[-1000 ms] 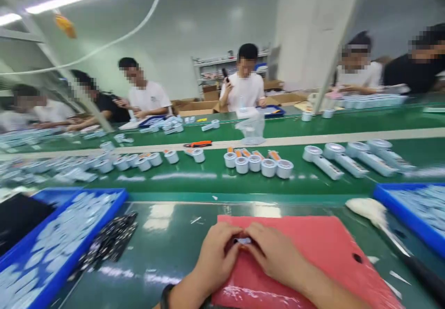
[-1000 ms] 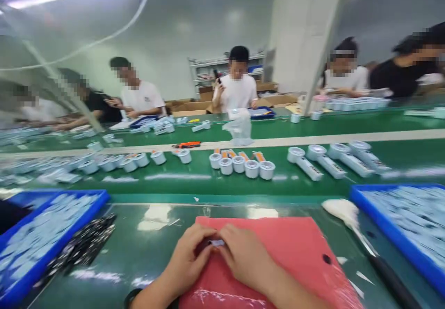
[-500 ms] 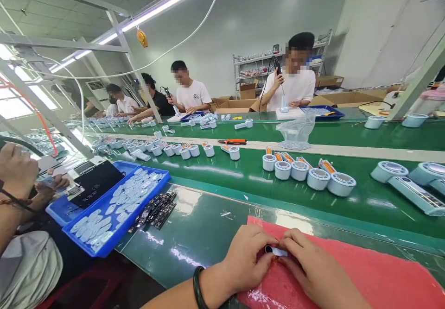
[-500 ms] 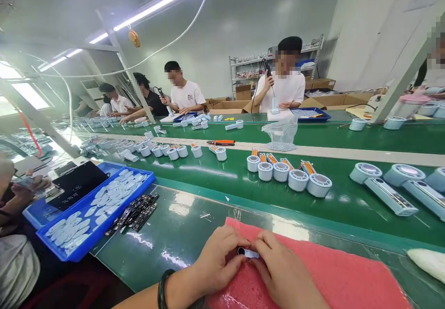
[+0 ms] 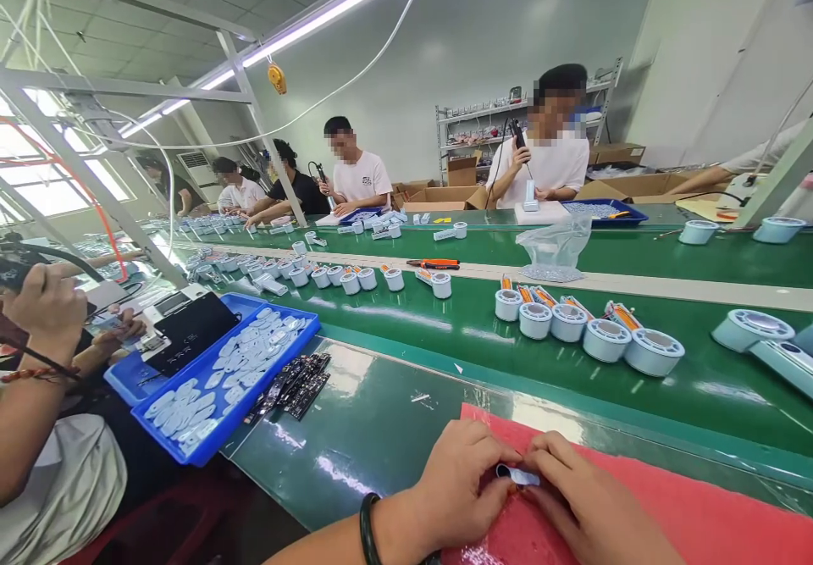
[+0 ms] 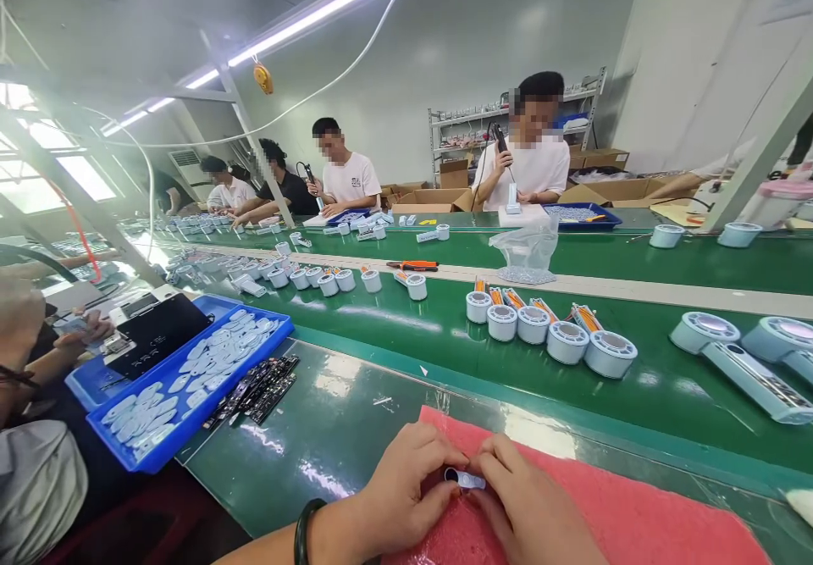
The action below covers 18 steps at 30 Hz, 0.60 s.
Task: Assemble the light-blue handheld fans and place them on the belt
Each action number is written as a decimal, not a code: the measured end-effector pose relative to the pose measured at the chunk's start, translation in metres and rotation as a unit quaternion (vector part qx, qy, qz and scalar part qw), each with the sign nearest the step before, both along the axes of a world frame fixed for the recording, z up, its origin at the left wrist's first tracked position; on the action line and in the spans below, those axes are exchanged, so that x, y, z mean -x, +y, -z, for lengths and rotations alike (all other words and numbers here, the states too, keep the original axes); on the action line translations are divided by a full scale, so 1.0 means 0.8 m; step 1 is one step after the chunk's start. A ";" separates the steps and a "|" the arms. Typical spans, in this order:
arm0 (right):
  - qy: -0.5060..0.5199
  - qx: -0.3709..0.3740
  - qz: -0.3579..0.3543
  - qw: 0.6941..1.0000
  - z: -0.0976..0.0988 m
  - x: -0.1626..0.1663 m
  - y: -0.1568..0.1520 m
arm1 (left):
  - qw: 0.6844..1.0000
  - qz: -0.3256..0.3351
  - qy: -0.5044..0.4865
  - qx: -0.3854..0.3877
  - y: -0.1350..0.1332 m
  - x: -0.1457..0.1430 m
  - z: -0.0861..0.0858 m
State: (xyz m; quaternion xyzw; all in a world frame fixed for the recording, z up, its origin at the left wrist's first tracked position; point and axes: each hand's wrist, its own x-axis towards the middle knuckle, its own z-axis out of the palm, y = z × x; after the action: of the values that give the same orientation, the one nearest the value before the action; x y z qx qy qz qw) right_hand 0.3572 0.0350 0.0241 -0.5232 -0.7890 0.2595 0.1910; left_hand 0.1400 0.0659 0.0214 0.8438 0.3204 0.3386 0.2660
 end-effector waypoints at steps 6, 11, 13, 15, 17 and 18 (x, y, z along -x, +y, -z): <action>0.001 -0.022 -0.001 1.000 0.003 -0.004 0.001 | 1.000 0.002 -0.010 -0.010 0.002 0.000 0.004; 0.002 -0.013 0.000 1.000 0.000 -0.003 0.000 | 1.000 0.001 -0.012 -0.007 0.002 0.000 0.003; 0.002 -0.004 -0.001 1.000 0.000 -0.002 0.000 | 1.000 0.004 -0.014 -0.007 0.002 0.000 0.002; 0.002 0.005 0.001 1.000 0.000 -0.002 0.001 | 1.000 0.007 -0.016 -0.011 0.001 0.002 0.002; 0.003 0.010 0.002 1.000 0.000 -0.001 0.001 | 1.000 0.007 -0.017 -0.015 0.001 0.004 0.001; 0.004 0.011 0.001 1.000 0.000 0.000 0.001 | 1.000 0.006 -0.016 -0.014 0.001 0.005 0.001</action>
State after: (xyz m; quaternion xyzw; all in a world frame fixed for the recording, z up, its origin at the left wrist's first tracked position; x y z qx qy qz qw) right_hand 0.3572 0.0360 0.0240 -0.5249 -0.7847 0.2701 0.1891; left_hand 0.1361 0.0667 0.0204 0.8439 0.3064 0.3550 0.2607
